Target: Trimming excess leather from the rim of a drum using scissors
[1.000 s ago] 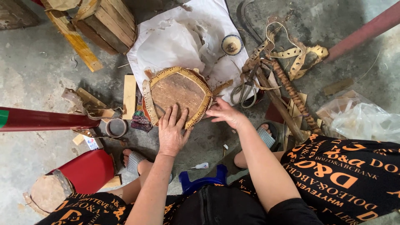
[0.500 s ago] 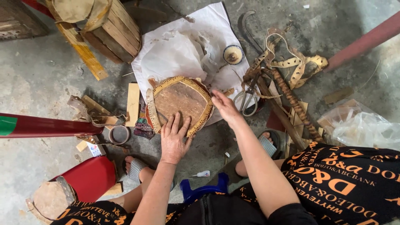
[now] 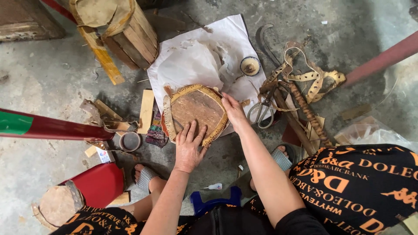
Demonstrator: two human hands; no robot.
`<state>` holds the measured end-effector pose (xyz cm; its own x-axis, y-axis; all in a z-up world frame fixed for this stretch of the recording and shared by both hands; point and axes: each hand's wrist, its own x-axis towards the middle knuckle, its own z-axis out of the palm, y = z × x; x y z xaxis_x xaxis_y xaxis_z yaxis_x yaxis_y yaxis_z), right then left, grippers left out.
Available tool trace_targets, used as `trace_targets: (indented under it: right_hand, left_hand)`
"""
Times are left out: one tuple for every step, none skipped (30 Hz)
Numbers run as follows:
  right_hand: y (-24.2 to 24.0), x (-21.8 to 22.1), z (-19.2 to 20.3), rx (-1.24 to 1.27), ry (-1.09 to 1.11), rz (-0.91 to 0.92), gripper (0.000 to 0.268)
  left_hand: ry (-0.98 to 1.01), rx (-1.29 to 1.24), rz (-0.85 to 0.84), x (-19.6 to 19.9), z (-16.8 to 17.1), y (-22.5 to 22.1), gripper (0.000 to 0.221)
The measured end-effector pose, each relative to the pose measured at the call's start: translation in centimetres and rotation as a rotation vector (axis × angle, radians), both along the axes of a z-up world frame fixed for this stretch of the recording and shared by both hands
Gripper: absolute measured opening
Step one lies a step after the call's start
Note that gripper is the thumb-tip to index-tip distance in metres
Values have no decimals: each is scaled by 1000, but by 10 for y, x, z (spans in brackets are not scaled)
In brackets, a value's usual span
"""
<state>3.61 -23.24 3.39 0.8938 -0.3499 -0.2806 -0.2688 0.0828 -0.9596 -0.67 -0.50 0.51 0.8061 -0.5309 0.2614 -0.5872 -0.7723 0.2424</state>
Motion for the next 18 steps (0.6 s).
trace_targets:
  right_hand:
    - [0,2,-1,-43,22,20,50]
    - [0,1,-2,-48,20,26,50]
    - [0,3,-1,-76,75,29,48]
    - [0,5,-1,-105,130,31,46]
    - [0,6,-8,-109,126,43,46]
    - [0,7,-16,-118,90,1,46]
    - [1,10,-24,-125,54,-38,47]
    - [1,12,-27,-127,49,-23,47]
    - [1,15,-30,-137,53,-40,50]
    - [2,18,-34,-146,56,-57,54]
    - [4,17,-28,-146,55,-41,54]
    - [5,16,-22,-217,88,-22,62]
    - [5,12,-16,-289,124,-6,71]
    - [9,14,-12,-291,125,8,71]
    - [11,12,-8,-339,131,28,77]
    - [12,11,-5,-387,136,49,83]
    - [14,8,9,-390,141,53,83]
    - [16,5,23,-425,152,153,89]
  left_hand:
    - [5,0,-2,1,0,0,68]
    - [3,-4,4,-1,-1,-1,68]
    - [4,1,2,-1,-1,-1,68]
    - [5,5,-1,-1,0,0,69]
    - [1,2,12,0,1,-1,69]
    - [10,-3,1,0,2,-1,70]
    - [18,-7,-6,1,3,-1,72]
    - [14,-9,10,1,2,-2,72]
    - [26,-21,3,1,1,-2,71]
    - [38,-34,-3,1,-1,-2,71]
    - [38,-34,13,1,0,-1,71]
    - [34,-24,4,1,-1,-1,72]
    - [34,-15,-7,-1,-1,-2,73]
    - [37,-16,6,0,-3,0,73]
    - [42,-33,5,0,-5,-1,71]
    - [47,-49,4,-1,-8,-1,69]
    - [52,-53,7,-1,-8,-1,69]
    - [46,-56,5,-1,-8,-1,69]
